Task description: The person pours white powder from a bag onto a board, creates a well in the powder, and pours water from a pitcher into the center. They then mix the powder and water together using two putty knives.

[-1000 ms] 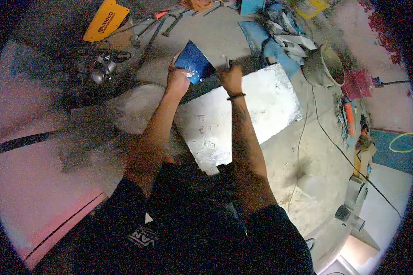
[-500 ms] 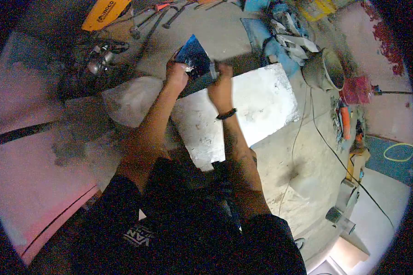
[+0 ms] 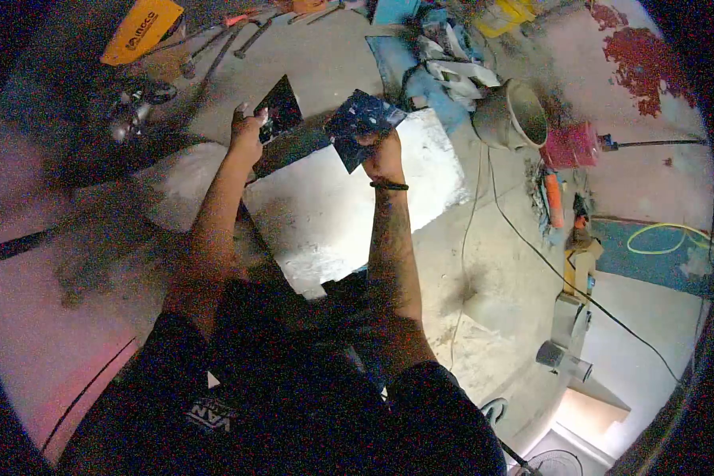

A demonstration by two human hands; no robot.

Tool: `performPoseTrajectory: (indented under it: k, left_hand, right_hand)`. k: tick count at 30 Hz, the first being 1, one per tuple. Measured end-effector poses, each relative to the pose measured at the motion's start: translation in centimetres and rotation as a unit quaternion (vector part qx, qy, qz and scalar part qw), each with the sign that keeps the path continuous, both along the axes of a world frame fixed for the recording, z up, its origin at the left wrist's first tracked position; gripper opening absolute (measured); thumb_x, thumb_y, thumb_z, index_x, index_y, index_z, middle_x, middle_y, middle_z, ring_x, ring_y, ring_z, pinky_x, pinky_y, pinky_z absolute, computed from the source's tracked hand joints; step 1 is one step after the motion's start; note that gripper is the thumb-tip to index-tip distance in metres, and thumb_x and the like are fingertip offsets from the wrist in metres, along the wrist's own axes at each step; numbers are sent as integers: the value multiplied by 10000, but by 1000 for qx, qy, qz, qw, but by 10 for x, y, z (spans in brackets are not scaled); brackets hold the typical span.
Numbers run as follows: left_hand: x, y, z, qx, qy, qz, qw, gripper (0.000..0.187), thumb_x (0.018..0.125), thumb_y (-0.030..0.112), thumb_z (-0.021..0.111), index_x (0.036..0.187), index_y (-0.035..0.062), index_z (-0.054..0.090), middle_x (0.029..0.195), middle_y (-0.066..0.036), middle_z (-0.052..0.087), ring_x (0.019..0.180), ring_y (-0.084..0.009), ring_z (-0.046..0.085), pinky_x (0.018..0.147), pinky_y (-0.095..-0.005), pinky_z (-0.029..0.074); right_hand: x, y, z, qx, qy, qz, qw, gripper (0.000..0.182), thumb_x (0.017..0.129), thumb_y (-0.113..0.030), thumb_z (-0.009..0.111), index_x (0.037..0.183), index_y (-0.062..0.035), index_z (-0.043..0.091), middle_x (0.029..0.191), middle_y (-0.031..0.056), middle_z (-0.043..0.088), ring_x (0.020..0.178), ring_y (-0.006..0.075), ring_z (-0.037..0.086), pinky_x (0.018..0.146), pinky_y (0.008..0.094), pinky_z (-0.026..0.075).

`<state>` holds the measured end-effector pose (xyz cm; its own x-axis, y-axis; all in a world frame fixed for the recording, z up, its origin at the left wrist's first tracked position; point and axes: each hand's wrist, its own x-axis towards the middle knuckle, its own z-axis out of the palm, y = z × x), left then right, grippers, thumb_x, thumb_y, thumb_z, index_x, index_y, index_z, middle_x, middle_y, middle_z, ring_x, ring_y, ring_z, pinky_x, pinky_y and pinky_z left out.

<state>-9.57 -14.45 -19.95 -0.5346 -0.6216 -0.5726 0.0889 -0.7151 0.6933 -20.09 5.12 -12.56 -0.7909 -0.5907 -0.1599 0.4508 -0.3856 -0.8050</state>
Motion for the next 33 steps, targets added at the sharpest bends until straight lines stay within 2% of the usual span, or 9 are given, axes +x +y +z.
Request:
performPoseTrajectory:
  k: [3, 5, 6, 13, 21, 23, 25, 28, 33]
  left_hand:
    - [12, 9, 1, -211, 38, -125, 969, 154, 755, 39, 537, 891, -32, 552, 922, -139, 567, 880, -206, 533, 735, -338, 452]
    - [11, 1, -13, -28, 196, -173, 965, 134, 771, -5, 484, 874, -78, 528, 912, -184, 549, 911, -222, 521, 782, -346, 447]
    - [1, -5, -23, 261, 322, -138, 900, 136, 774, -34, 449, 867, -112, 510, 913, -208, 537, 904, -252, 526, 786, -358, 448]
    - [11, 18, 25, 100, 307, -272, 907, 160, 757, -35, 476, 909, -84, 490, 913, -166, 544, 867, -231, 541, 797, -337, 459]
    - [0, 28, 18, -274, -105, -177, 940, 252, 676, 269, 676, 684, 39, 575, 547, -13, 506, 508, -167, 498, 585, -245, 420]
    - [-3, 28, 12, -354, -124, -146, 916, 267, 672, 277, 677, 691, 28, 583, 564, -21, 523, 547, -176, 517, 598, -251, 424]
    - [-9, 28, -1, -443, -157, -176, 865, 191, 694, 183, 635, 788, 22, 594, 661, -36, 577, 643, -179, 552, 623, -267, 428]
    - [-13, 33, -7, -332, 104, -180, 920, 171, 709, 74, 560, 871, 24, 578, 744, -39, 592, 709, -163, 558, 641, -262, 431]
    - [2, 31, 15, -264, 62, -256, 928, 162, 763, 45, 468, 902, 17, 547, 794, -24, 576, 735, -144, 533, 685, -273, 437]
  right_hand:
    - [7, 14, -13, -40, 151, 47, 987, 508, 545, 118, 498, 1042, 11, 496, 964, 87, 566, 879, 240, 554, 792, 344, 461]
    - [18, 5, -4, -43, 19, 32, 998, 516, 534, 117, 490, 1041, 23, 497, 962, 86, 575, 863, 238, 565, 774, 338, 472]
    - [16, -2, -6, -47, 17, 38, 998, 516, 534, 117, 490, 1041, 23, 497, 962, 86, 575, 863, 238, 565, 774, 338, 472]
    - [25, -32, 3, 93, 214, 19, 972, 311, 641, 76, 500, 941, 25, 563, 875, 64, 610, 765, 141, 572, 679, 271, 467]
    - [26, -32, -2, 189, 362, 58, 911, 339, 650, 73, 478, 979, 31, 548, 910, 126, 594, 817, 205, 565, 737, 295, 441]
    - [29, -32, -4, 260, 555, -46, 789, 347, 658, 75, 468, 997, 31, 527, 921, 137, 594, 845, 262, 568, 757, 301, 430]
    - [37, -37, -15, 285, 580, -50, 762, 373, 647, 55, 480, 1017, 30, 514, 945, 174, 561, 896, 316, 523, 783, 350, 420]
    - [57, -47, -4, 298, 579, -27, 759, 423, 623, 17, 513, 1046, 18, 492, 961, 228, 517, 926, 388, 465, 814, 412, 398]
    - [76, -62, 4, 369, 557, 1, 744, 452, 633, 59, 498, 1081, 1, 478, 967, 208, 503, 905, 382, 482, 788, 403, 406]
